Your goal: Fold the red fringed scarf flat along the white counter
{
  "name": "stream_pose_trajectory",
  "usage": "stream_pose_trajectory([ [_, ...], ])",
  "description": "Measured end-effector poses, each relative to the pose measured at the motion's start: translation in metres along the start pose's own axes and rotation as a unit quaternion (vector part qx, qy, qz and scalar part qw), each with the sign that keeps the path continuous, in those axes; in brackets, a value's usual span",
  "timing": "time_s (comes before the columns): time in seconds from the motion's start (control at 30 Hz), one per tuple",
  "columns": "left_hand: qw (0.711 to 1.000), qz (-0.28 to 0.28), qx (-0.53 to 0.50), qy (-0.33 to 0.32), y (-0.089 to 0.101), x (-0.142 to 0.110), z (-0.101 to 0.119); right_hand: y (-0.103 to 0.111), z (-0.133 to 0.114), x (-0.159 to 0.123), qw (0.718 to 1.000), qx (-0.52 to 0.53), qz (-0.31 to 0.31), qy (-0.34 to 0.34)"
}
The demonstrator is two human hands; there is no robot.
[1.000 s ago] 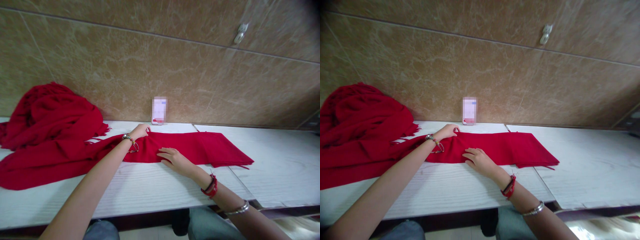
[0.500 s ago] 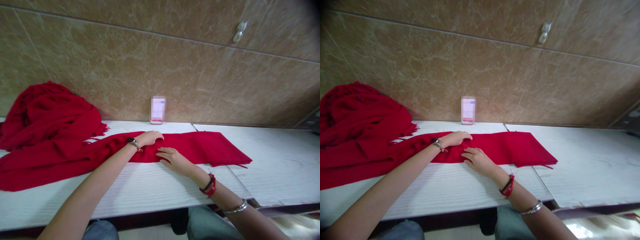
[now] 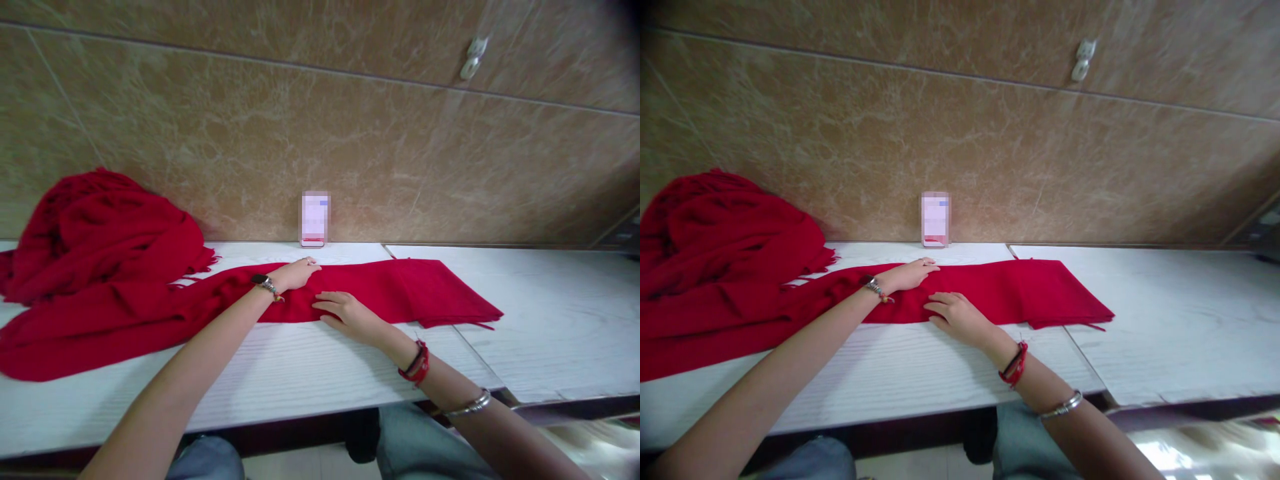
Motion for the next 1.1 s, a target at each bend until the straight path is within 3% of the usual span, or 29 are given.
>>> stream_pose_trajectory([
  [0.13,0.998,0.056,0.011,0.000,0.031,-0.026,0.007,0.002,0.002,0.001,1.000,0.013,0.008,0.000],
  [0.2,0.998,0.054,0.014,0.017,0.044,-0.048,0.011,0.002,0.002,0.001,1.000,0.014,0.008,-0.002],
  [0.33,0.996,-0.073,-0.035,0.031,0.047,-0.088,0.020,0.002,0.001,-0.001,1.000,0.015,-0.008,-0.004],
  [0.4,0.992,-0.109,-0.031,0.052,0.047,-0.099,0.022,0.002,-0.001,-0.001,1.000,0.012,-0.019,-0.001],
  [0.57,0.994,-0.091,0.052,0.007,0.051,-0.103,0.037,0.010,-0.004,-0.004,0.999,-0.002,-0.049,0.019],
  [0.77,0.992,-0.020,0.127,-0.016,0.048,-0.100,0.044,0.032,0.001,-0.015,0.997,-0.041,-0.069,0.015],
  [0.97,0.992,-0.013,0.126,0.011,0.046,-0.089,0.036,0.030,0.011,-0.023,0.994,-0.056,-0.089,-0.014],
  [1.1,0.997,-0.013,0.066,-0.032,0.053,-0.090,0.041,0.029,0.017,-0.025,0.993,-0.093,-0.064,-0.027],
])
Point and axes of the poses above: each hand's wrist, its own x-axis towards the middle knuckle, its own y-axis out of the back of the hand, z = x × y, the point moved 6 cm from there along x, towards the middle knuckle, and after that the axes turned 14 degrees about z, right-handed, at the moved point
